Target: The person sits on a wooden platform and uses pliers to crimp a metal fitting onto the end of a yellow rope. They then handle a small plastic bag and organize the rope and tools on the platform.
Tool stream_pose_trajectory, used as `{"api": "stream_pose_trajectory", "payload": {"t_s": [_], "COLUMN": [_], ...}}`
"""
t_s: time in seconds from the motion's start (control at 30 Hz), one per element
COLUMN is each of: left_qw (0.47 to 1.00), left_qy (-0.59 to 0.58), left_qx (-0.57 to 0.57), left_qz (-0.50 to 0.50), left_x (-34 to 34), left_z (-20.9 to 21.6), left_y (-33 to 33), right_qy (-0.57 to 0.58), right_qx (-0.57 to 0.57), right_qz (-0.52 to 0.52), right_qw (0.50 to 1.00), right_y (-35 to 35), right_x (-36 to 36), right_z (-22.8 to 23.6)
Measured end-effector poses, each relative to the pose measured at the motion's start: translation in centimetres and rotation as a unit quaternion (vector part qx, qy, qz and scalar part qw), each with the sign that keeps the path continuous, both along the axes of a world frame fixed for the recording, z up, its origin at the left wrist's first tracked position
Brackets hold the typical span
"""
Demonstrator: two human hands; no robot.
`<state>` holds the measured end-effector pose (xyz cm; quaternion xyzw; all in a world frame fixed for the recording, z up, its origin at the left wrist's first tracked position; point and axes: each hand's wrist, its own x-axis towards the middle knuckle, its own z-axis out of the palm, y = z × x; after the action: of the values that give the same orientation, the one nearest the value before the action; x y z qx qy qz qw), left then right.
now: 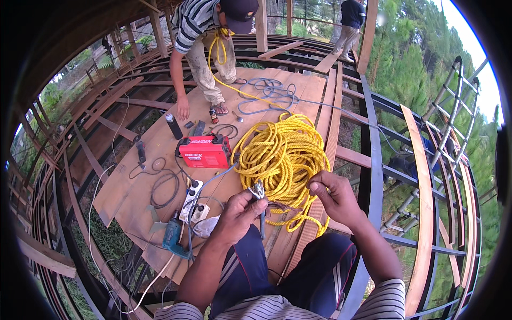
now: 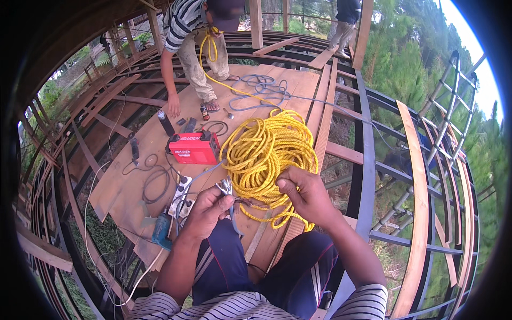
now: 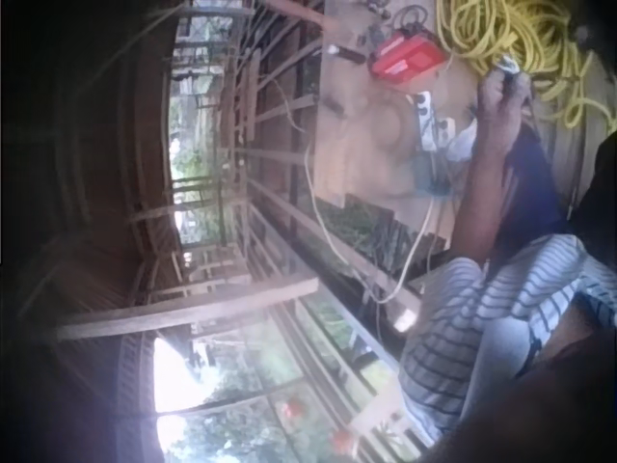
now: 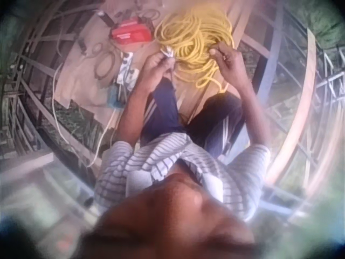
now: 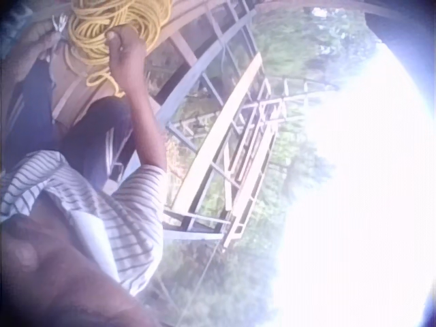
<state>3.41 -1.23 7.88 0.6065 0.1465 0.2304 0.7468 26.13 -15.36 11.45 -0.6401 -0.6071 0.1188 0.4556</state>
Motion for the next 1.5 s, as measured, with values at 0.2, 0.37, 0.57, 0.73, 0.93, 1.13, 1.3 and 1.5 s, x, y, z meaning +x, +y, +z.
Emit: {"api": "stream_pose_trajectory", "payload": {"t_s": [0.2,0.37,0.57,0.73,0.93,1.13,1.3,1.5], "left_qw": [0.999,0.998,0.998,0.997,0.998,0.997,0.998,1.0], "left_qy": [-0.008,-0.044,-0.048,-0.047,-0.022,-0.039,-0.034,0.008], "left_qx": [0.031,0.038,0.039,0.037,0.048,0.024,0.011,0.011], "left_qz": [0.004,0.026,0.033,0.04,0.025,0.055,0.042,-0.012], "left_x": [0.4,0.7,0.2,0.5,1.1,1.1,1.2,1.5], "left_z": [-0.1,0.7,0.8,0.8,0.3,0.1,1.7,1.6], "left_y": [0.1,-1.2,-1.5,-1.7,-2.3,-2.4,-2.0,-1.7], "right_qy": [-0.042,-0.162,-0.128,0.446,0.494,0.628,0.561,0.566], "right_qx": [0.017,0.108,0.177,0.151,0.134,0.127,0.13,0.133], "right_qz": [0.034,0.024,-0.046,0.032,0.108,0.145,0.122,0.104], "right_qw": [0.998,0.981,0.975,0.882,0.852,0.754,0.809,0.807], "right_y": [-0.8,-0.7,0.1,0.5,1.6,2.3,2.4,2.4], "right_x": [-3.8,-3.2,-5.2,-7.9,-7.0,-8.3,-8.0,-7.9], "right_z": [0.1,-1.9,-2.5,-5.3,-8.3,-7.7,-7.3,-6.8]}}
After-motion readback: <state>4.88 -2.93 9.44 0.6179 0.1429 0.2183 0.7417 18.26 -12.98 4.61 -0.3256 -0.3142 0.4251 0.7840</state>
